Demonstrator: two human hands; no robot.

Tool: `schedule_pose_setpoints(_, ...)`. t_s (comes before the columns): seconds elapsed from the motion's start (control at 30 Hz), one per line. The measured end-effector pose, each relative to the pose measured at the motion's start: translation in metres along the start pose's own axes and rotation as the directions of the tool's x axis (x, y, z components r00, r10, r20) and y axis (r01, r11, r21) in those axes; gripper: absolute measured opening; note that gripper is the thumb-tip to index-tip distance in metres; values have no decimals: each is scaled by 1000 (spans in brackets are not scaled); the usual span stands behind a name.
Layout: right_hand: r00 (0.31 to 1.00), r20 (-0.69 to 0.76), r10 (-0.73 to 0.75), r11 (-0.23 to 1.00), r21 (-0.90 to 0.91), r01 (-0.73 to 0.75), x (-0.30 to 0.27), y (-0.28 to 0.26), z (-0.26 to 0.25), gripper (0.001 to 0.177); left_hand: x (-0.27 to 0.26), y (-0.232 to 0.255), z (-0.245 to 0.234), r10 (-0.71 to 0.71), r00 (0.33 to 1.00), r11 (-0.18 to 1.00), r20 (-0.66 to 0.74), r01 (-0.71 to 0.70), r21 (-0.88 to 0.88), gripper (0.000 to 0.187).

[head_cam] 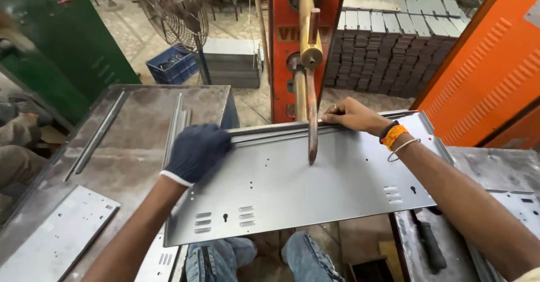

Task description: The recorder is using a spot welding machine to attach metal rails to flat metal panels.

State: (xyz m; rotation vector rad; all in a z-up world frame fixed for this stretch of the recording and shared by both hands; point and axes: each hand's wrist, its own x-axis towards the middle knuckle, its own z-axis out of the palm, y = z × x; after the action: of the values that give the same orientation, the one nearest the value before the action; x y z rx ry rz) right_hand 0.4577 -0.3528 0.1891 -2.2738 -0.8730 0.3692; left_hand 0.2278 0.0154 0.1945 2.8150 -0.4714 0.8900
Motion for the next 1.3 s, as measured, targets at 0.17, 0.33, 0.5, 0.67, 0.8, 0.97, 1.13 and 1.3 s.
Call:
schedule_pose_setpoints(0.17, 976, -81, -203, 974, -116, 193, -8, 11, 7, 32, 24, 19, 13, -136, 989, 970, -63, 146, 194, 34)
schedule_pose_setpoints(0.33, 947, -156, -281, 945, -217, 245, -26, 8, 17, 29, 14, -32, 11, -221, 970, 974, -99, 225, 31, 23)
schedule_pose_setpoints(0.5, 901, -193, -389, 873, -390, 294, -30, 11, 25, 28, 1, -55, 5, -425, 861, 806, 279, 500, -317, 24)
schedule_pose_setpoints(0.67, 884, -176, -433, 852, -400, 337, -33, -3, 25, 27, -4, -73, 31, -399, 910, 750, 114, 395, -530, 20)
schedule_pose_setpoints(0.8, 929, -153, -338, 870, -427, 246, -25, -6, 31, 27, -4, -74, 33, -375, 921, 771, 106, 373, -516, 23)
schedule_pose_setpoints(0.97, 899, -189, -395, 870, -393, 299, -18, 8, 36, 26, -1, -65, 20, -414, 899, 680, 144, 410, -608, 29)
schedule_pose_setpoints(1.13, 899, -177, -401, 862, -406, 305, -19, 5, 34, 25, 13, -47, 1, -399, 896, 790, 197, 445, -422, 36)
schedule_pose_setpoints(1.3, 932, -163, -324, 897, -366, 248, -19, 0, 35, 25, 12, -53, 13, -389, 876, 797, 286, 476, -373, 33)
